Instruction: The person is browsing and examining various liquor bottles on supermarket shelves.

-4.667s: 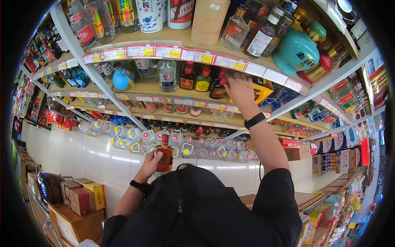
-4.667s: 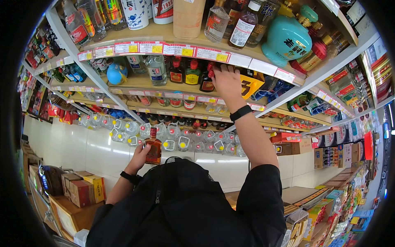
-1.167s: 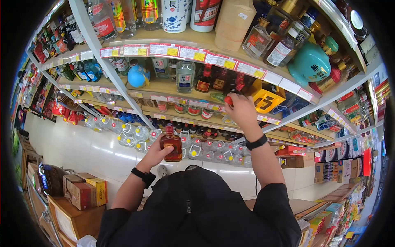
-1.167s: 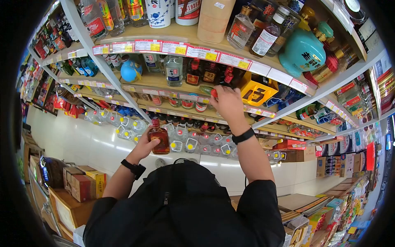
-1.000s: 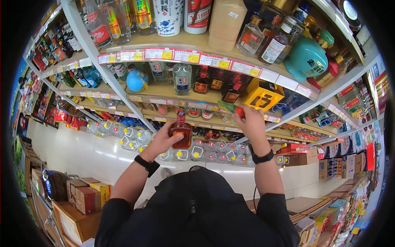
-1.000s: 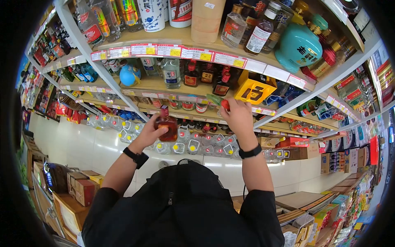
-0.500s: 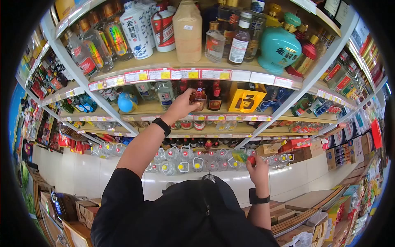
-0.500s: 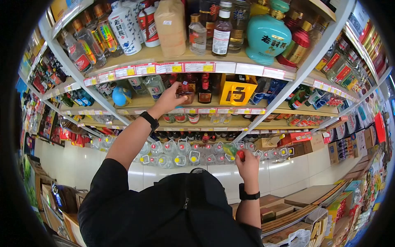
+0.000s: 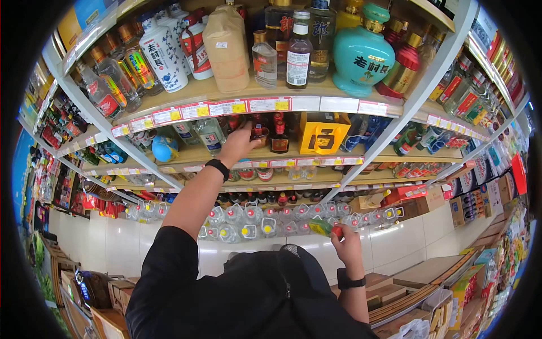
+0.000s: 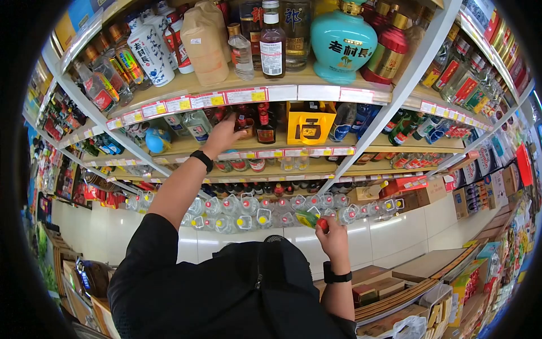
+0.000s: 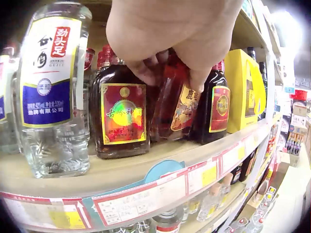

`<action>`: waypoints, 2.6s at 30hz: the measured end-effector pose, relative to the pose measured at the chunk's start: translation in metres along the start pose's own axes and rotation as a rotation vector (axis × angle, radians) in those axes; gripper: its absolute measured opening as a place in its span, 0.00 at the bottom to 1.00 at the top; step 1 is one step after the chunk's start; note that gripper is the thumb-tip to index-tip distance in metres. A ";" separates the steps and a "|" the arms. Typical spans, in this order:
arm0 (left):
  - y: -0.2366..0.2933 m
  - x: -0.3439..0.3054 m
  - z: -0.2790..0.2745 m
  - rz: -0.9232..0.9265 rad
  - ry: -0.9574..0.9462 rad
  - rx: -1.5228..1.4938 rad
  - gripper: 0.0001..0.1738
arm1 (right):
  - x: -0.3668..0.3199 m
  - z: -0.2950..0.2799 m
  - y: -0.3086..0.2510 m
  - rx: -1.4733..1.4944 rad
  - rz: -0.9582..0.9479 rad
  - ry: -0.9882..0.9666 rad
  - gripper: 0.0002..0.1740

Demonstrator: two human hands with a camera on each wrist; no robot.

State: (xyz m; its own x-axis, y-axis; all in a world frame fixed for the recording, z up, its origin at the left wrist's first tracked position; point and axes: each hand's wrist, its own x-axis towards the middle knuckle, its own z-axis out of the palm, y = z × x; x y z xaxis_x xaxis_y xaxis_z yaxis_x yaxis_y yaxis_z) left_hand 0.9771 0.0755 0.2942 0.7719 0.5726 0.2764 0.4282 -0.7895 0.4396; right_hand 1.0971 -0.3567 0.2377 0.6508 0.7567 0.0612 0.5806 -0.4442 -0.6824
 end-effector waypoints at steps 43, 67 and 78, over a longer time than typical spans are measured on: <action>0.019 0.011 -0.003 0.259 0.233 0.629 0.31 | 0.021 0.018 0.029 0.137 -0.049 -0.099 0.14; 0.064 -0.043 -0.007 0.386 0.274 0.181 0.21 | 0.063 0.005 -0.005 0.434 -0.059 0.034 0.11; 0.073 -0.141 0.053 -0.059 -0.561 -0.814 0.27 | 0.111 0.025 -0.057 0.789 0.029 -0.256 0.09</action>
State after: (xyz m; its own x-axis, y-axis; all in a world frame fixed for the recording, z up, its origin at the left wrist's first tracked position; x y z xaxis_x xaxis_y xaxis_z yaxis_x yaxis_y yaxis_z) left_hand 0.9245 -0.0747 0.2419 0.9603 0.2527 -0.1177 0.1824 -0.2501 0.9509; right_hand 1.1234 -0.2353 0.2651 0.4732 0.8784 -0.0672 -0.0107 -0.0706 -0.9975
